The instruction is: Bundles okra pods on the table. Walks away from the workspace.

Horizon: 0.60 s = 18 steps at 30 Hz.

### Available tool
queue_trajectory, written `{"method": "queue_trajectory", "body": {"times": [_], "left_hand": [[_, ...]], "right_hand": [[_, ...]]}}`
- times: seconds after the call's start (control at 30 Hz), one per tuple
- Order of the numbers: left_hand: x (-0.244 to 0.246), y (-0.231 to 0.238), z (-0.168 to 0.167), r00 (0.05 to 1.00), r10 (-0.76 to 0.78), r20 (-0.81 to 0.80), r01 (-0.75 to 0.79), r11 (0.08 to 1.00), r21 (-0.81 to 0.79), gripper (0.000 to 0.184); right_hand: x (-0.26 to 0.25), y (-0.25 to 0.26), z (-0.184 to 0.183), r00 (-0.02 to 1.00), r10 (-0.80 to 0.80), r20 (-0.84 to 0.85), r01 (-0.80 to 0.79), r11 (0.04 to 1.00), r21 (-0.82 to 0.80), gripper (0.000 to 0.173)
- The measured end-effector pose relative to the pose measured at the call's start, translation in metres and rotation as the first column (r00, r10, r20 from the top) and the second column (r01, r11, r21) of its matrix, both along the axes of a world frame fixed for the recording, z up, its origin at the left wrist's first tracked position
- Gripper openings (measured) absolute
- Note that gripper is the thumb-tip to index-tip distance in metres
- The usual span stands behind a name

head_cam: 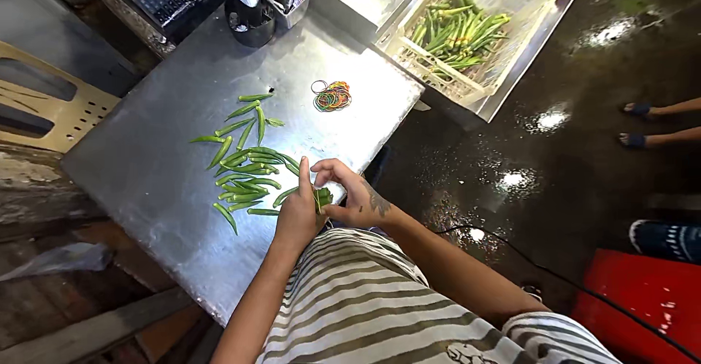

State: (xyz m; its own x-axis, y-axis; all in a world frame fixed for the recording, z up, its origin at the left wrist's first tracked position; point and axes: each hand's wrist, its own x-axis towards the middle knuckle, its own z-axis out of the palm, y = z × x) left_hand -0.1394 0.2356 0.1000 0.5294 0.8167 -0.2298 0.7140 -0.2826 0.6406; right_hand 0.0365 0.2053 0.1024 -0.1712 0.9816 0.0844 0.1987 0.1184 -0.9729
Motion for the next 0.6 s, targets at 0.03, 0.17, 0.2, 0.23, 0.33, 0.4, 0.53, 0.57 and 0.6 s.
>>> {"method": "queue_trajectory", "body": {"times": [0.03, 0.17, 0.2, 0.23, 0.33, 0.4, 0.53, 0.57, 0.6], "left_hand": [[0.001, 0.0, 0.004, 0.998, -0.035, -0.053, 0.035, 0.999, -0.007, 0.111], [0.004, -0.003, -0.001, 0.999, -0.02, 0.045, 0.026, 0.99, -0.136, 0.115], [0.004, -0.004, -0.005, 0.993, -0.006, 0.118, 0.025, 0.987, -0.162, 0.12], [0.003, -0.006, -0.009, 0.983, 0.012, 0.183, 0.021, 0.984, -0.177, 0.123], [-0.002, -0.012, -0.014, 0.952, 0.079, 0.295, -0.018, 0.978, -0.206, 0.126], [-0.011, -0.011, -0.017, 0.937, 0.123, 0.328, -0.061, 0.98, -0.192, 0.122], [-0.034, -0.004, -0.02, 0.932, 0.224, 0.285, -0.171, 0.965, -0.197, 0.11], [-0.038, -0.003, -0.02, 0.935, 0.252, 0.249, -0.202, 0.957, -0.207, 0.107], [-0.04, -0.002, -0.021, 0.936, 0.278, 0.216, -0.232, 0.948, -0.217, 0.104]], "right_hand": [[0.002, 0.0, 0.0, 0.999, -0.032, 0.009, 0.033, 0.999, -0.023, 0.074], [0.022, -0.003, -0.012, 0.997, 0.074, 0.03, -0.068, 0.98, -0.186, 0.074], [0.024, -0.004, -0.016, 0.984, 0.176, 0.038, -0.165, 0.964, -0.209, 0.067], [0.027, -0.005, -0.017, 0.969, 0.247, 0.008, -0.237, 0.938, -0.252, 0.055], [0.058, -0.001, -0.013, 0.982, 0.112, -0.151, -0.162, 0.912, -0.377, 0.037], [0.104, 0.008, -0.009, 0.977, -0.15, -0.15, 0.076, 0.908, -0.413, 0.036], [0.212, 0.043, 0.014, 0.647, -0.729, -0.225, 0.651, 0.681, -0.335, 0.039], [0.236, 0.053, 0.022, 0.553, -0.778, -0.298, 0.711, 0.627, -0.318, 0.043], [0.257, 0.06, 0.03, 0.48, -0.808, -0.342, 0.75, 0.58, -0.318, 0.053]]}}
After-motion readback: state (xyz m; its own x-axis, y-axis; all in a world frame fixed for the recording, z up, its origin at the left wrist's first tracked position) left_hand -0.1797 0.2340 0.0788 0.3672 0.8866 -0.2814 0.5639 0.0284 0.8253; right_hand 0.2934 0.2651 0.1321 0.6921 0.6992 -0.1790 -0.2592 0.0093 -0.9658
